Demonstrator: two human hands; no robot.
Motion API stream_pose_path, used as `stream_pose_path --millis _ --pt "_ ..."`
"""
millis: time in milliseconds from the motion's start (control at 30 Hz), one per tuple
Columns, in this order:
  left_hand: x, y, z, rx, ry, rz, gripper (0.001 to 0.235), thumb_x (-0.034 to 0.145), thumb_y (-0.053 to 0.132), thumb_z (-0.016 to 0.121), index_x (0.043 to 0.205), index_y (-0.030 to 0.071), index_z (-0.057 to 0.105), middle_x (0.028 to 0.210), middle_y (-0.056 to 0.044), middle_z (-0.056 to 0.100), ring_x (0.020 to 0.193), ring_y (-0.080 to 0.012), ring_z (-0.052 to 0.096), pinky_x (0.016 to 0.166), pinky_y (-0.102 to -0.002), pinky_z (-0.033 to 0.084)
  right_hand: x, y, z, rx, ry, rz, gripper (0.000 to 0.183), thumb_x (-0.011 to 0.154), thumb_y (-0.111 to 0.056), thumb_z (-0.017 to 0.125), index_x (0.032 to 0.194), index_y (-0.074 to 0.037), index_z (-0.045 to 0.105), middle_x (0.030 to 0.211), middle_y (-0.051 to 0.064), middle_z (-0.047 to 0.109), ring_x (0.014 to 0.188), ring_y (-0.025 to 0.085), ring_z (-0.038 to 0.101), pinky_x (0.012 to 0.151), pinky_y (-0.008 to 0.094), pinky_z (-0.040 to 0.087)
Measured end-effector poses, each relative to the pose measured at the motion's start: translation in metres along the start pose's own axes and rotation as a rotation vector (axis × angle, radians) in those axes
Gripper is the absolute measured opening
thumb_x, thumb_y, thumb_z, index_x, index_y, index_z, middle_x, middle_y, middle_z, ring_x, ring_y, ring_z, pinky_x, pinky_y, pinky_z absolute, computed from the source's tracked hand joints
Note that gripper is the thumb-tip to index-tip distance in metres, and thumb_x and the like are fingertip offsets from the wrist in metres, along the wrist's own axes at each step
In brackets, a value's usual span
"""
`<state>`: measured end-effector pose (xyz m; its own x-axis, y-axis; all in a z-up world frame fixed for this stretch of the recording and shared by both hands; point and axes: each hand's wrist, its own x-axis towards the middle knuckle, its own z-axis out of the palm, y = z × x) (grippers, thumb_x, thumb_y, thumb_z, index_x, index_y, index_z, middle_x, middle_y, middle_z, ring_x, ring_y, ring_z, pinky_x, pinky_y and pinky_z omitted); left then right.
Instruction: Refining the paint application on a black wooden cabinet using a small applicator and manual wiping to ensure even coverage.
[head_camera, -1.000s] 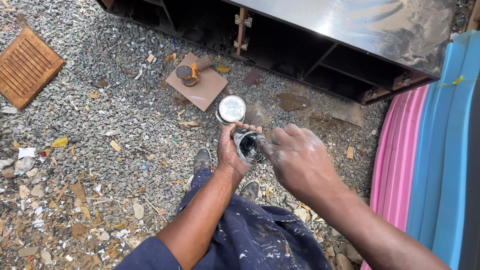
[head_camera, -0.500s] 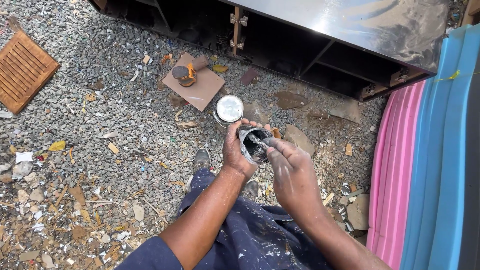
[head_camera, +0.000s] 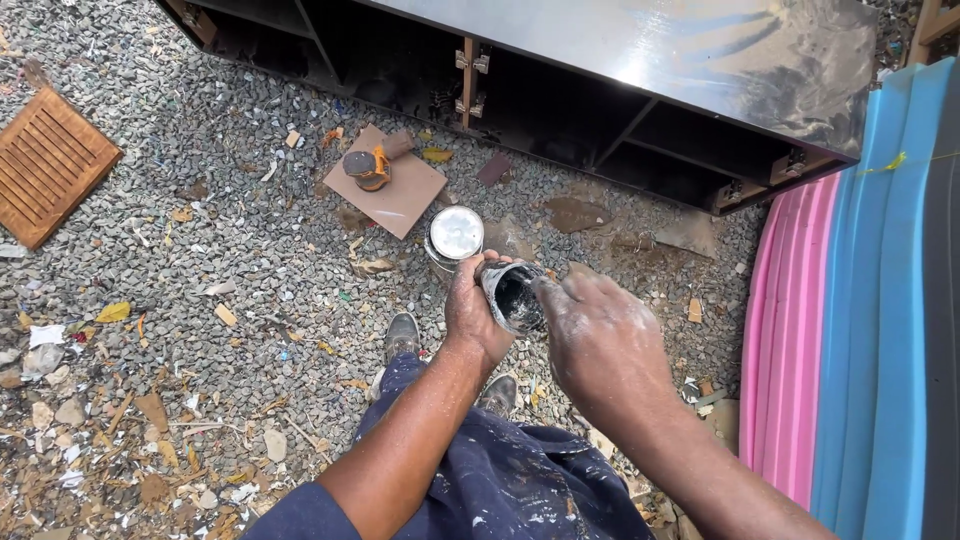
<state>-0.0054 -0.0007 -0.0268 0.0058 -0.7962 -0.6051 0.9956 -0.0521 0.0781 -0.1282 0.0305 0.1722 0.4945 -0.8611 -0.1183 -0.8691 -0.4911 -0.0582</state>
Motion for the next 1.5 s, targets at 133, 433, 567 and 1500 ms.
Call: stream_pose_path --millis 133,433,567,1500 --pt "0.023 0.006 -0.013 0.018 0.033 0.011 0.013 0.088 0.023 0.064 0.091 0.011 0.068 0.083 -0.010 0.073 0.088 -0.0259 0.072 0.094 -0.049 0.060 0.006 0.011 0.008 0.071 -0.213 -0.187 0.032 0.103 -0.012 0.045 0.118 -0.016 0.073 0.084 0.006 0.072 0.089 0.021 0.071 0.088 0.034 0.055" --pt "0.018 -0.005 0.004 0.008 0.084 -0.026 0.006 0.087 0.017 0.063 0.088 0.012 0.065 0.080 -0.009 0.068 0.079 -0.0249 0.067 0.082 -0.044 0.060 0.004 0.014 0.030 0.050 -0.183 -0.028 0.030 0.107 -0.021 0.042 0.119 -0.008 0.067 0.089 0.011 0.069 0.086 0.027 0.070 0.072 0.039 0.062" --pt "0.008 -0.007 0.012 0.020 0.107 0.022 0.007 0.087 0.013 0.059 0.080 0.012 0.060 0.074 -0.008 0.061 0.074 -0.0277 0.063 0.098 -0.055 0.058 -0.013 0.010 0.048 0.376 -0.212 0.032 0.041 0.105 -0.020 0.051 0.144 -0.008 0.051 0.094 0.013 0.073 0.073 0.025 0.074 0.062 0.039 0.066" --pt "0.002 -0.016 0.014 0.176 0.158 0.003 0.020 0.098 0.032 0.066 0.084 0.018 0.062 0.082 -0.003 0.067 0.077 -0.0205 0.064 0.081 -0.040 0.055 -0.008 0.046 0.070 -0.122 0.044 -0.167 0.048 0.097 -0.012 0.062 0.145 -0.018 0.056 0.086 0.004 0.059 0.079 0.020 0.057 0.060 0.036 0.058"
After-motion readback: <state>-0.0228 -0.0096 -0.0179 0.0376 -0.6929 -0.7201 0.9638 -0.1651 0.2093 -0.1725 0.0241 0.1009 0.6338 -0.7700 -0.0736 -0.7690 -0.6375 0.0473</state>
